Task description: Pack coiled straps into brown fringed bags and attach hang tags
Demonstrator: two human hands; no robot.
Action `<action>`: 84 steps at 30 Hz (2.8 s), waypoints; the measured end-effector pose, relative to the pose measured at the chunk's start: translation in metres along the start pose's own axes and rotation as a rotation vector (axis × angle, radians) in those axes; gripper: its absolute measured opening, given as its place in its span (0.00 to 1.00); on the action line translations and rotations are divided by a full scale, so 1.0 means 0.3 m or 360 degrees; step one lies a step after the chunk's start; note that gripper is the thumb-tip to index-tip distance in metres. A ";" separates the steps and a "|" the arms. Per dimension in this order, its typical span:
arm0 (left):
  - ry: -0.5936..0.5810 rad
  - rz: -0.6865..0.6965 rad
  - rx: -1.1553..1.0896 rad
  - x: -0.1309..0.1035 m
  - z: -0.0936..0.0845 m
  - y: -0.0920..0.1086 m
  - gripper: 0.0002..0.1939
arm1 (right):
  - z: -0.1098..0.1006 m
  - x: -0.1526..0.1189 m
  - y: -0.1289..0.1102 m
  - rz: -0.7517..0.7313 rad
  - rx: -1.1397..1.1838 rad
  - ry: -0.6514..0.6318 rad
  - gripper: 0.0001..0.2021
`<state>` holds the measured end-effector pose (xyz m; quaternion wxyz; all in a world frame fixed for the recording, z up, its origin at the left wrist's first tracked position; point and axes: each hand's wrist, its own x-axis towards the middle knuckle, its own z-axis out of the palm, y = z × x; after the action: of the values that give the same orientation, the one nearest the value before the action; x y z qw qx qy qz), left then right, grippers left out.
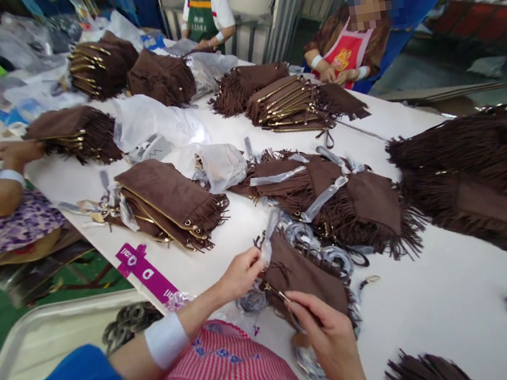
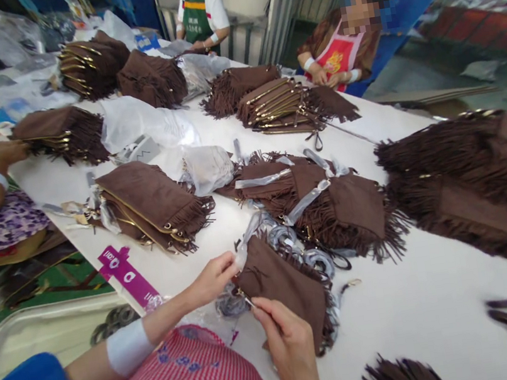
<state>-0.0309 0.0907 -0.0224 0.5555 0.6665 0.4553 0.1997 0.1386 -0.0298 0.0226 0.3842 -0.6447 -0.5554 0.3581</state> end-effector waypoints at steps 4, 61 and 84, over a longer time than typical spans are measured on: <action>0.0004 0.0202 0.0147 -0.132 -0.028 0.135 0.08 | 0.003 0.028 -0.066 -0.0338 -0.0112 0.0031 0.07; -0.0174 -0.0180 -0.1221 -0.059 0.080 0.114 0.10 | -0.039 0.074 -0.060 -0.0595 -0.0839 -0.0011 0.07; -0.0001 0.0301 -0.0390 -0.085 -0.051 0.261 0.04 | 0.037 0.101 -0.059 0.0137 0.0196 0.0126 0.13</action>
<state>-0.0257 0.0805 0.0606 0.6115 0.6338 0.3625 0.3051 0.1249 0.0030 0.0323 0.4290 -0.6567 -0.4886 0.3820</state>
